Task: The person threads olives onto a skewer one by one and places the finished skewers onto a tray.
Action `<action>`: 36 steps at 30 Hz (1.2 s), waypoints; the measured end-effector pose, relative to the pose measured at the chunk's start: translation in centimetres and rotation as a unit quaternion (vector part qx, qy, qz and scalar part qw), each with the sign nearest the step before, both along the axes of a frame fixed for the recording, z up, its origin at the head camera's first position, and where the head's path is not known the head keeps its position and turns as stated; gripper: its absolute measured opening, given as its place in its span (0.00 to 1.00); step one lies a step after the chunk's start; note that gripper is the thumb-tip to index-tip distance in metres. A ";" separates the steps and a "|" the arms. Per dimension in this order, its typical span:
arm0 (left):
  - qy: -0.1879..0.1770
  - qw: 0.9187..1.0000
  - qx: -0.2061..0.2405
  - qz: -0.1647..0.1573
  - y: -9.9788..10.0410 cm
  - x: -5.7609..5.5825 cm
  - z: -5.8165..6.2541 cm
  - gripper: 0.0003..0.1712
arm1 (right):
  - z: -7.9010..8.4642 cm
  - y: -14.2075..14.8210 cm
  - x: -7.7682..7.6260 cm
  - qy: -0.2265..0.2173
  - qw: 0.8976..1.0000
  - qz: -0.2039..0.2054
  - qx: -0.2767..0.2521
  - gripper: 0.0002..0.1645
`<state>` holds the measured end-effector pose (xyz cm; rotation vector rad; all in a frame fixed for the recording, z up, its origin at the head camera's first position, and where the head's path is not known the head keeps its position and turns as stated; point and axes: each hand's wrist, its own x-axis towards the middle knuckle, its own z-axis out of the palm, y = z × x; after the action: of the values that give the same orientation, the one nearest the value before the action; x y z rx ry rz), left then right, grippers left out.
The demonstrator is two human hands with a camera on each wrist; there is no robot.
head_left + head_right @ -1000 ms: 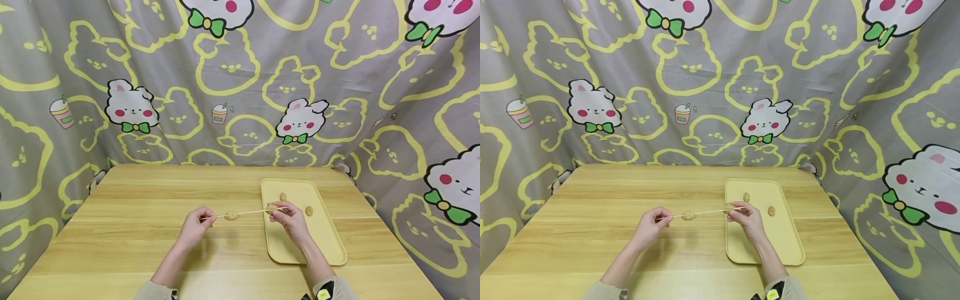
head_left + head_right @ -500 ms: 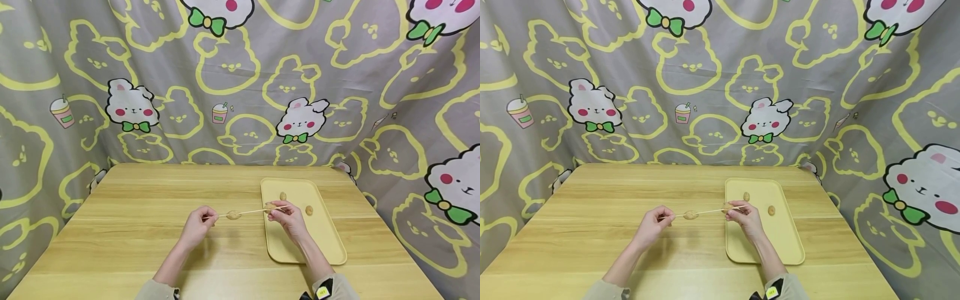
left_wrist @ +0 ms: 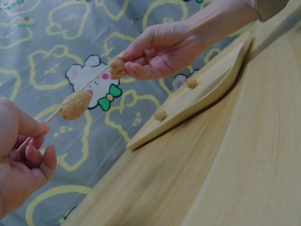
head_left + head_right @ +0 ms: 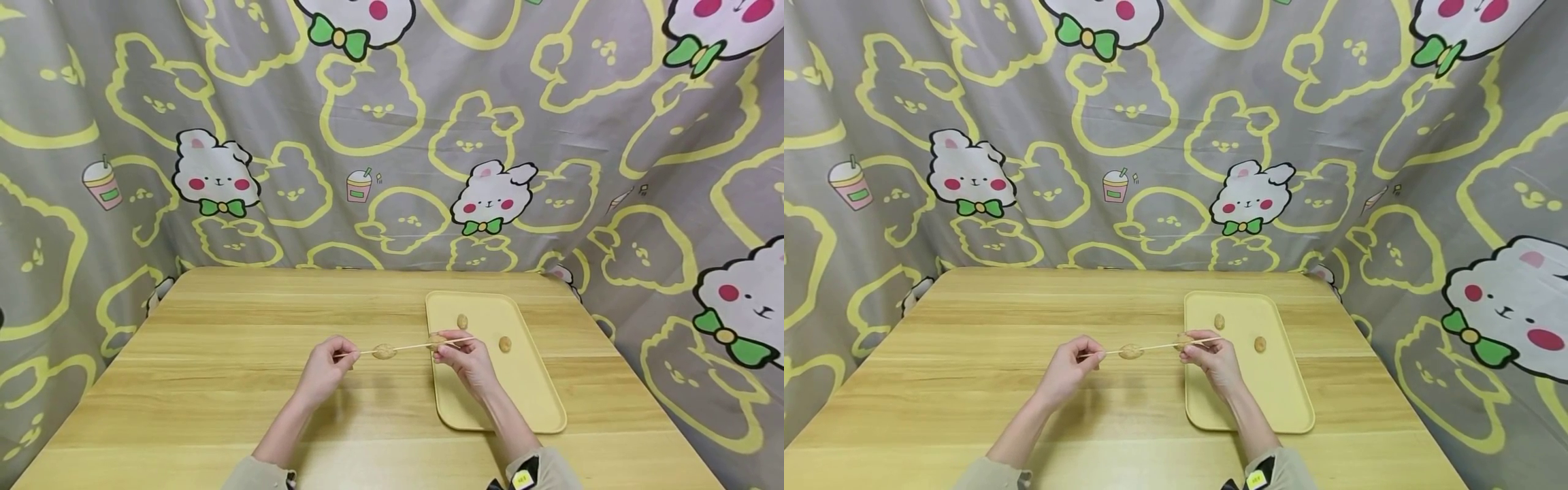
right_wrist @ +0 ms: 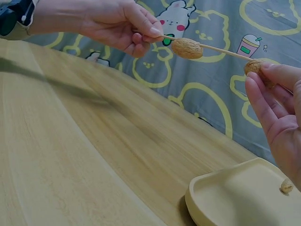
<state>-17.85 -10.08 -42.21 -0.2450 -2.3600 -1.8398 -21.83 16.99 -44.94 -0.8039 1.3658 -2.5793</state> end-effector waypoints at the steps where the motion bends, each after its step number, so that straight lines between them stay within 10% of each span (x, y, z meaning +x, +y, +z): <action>1: -0.001 1.000 0.001 0.000 0.0 0.0 0.0 0.03 | 0.0 -0.1 0.0 -0.001 1.000 -0.001 0.000 0.24; 18: -0.020 1.000 0.015 0.003 0.5 0.2 0.3 0.03 | -0.2 -1.1 0.0 -0.004 1.000 0.009 -0.005 0.26; 27: -0.016 1.000 0.011 0.000 1.2 1.7 3.0 0.02 | -0.2 -1.4 0.1 -0.010 1.000 0.008 -0.001 0.26; 36: -0.011 1.000 0.009 0.007 1.0 0.1 0.2 0.02 | -0.6 -1.7 0.0 -0.012 1.000 0.010 -0.001 0.25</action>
<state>-17.77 -9.04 -42.05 -0.2057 -2.3523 -1.8661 -21.84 15.33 -45.50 -0.7792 1.3425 -2.5666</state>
